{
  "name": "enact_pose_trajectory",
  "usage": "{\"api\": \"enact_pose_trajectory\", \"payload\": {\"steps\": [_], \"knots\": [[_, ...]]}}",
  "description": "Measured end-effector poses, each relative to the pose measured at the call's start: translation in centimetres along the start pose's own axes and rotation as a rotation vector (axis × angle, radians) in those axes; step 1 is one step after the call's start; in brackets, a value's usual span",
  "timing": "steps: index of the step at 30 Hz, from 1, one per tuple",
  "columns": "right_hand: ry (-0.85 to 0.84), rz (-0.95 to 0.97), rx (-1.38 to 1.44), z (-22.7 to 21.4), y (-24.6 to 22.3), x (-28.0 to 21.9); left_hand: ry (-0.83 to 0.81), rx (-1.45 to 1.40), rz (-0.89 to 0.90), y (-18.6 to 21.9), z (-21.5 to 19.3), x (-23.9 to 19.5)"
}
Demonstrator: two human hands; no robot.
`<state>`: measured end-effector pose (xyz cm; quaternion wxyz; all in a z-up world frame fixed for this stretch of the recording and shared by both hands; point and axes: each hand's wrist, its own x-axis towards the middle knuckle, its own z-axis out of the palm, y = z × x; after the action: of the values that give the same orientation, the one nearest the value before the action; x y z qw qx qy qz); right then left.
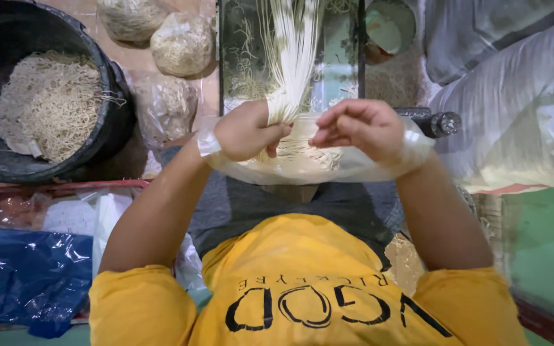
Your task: The person gathers noodles from a machine and places them into plastic bags. They tie the bags with rubber bands and set them aside. The process is repeated multiple times.
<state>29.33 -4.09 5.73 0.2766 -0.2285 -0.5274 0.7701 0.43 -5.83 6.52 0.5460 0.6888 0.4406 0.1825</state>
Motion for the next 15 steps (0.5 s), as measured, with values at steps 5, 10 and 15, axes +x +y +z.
{"api": "enact_pose_trajectory", "payload": {"steps": [5,10,15], "knots": [[-0.017,-0.076,0.064,0.3,0.5,1.9,-0.044,-0.569,0.216,-0.2,0.0,0.8],[-0.183,-0.072,0.367,4.1,-0.6,3.7,-0.245,-0.74,0.308,2.2,1.8,1.7],[0.189,-0.219,0.764,5.6,-0.3,4.6,-0.391,-0.303,0.302,2.7,2.6,0.9]]}}
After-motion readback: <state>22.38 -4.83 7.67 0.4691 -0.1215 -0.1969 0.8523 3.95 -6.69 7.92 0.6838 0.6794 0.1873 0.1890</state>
